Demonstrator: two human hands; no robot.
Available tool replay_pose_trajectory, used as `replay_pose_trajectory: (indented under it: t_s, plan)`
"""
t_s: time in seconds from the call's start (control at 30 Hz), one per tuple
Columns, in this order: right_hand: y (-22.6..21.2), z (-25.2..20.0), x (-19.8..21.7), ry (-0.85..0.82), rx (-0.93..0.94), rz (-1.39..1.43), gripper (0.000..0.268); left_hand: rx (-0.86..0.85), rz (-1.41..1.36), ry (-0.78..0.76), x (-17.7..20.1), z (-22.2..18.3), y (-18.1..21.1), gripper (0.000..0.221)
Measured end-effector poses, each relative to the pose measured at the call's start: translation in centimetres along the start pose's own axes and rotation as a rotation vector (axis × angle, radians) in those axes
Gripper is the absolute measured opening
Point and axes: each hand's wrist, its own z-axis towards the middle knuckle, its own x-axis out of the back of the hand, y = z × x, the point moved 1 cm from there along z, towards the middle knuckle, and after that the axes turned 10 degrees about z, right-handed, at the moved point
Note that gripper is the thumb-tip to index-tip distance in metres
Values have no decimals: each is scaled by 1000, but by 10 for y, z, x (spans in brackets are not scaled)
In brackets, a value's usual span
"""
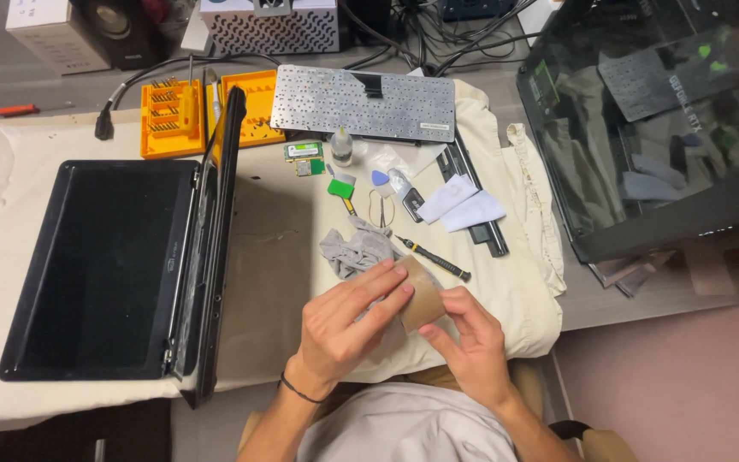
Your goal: Preparing and attaching a protective cover to a laptop screen using adhesive tape and a small tool.
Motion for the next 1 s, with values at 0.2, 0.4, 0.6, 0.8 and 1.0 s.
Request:
replay_pose_trajectory:
  t_s: [0.2, 0.4, 0.6, 0.8, 1.0]
  plan:
    - [12, -2, -9, 26, -24, -91, 20, 108, -151, -122, 9, -9, 0, 29]
    - [22, 7, -23, 41, -91, -22, 20, 161, 115, -90, 18, -22, 1, 11]
    - [45, 10, -34, 57, -139, 31, 18, 23, 329, -101, 25, -41, 2, 13]
    - [57, 7, -41, 37, -158, -7, 18, 165, 447, -135, 20, -54, 3, 17]
    - [67, 0, -50, 26, -129, -44, 21, 281, 400, -134, 12, -68, 2, 24]
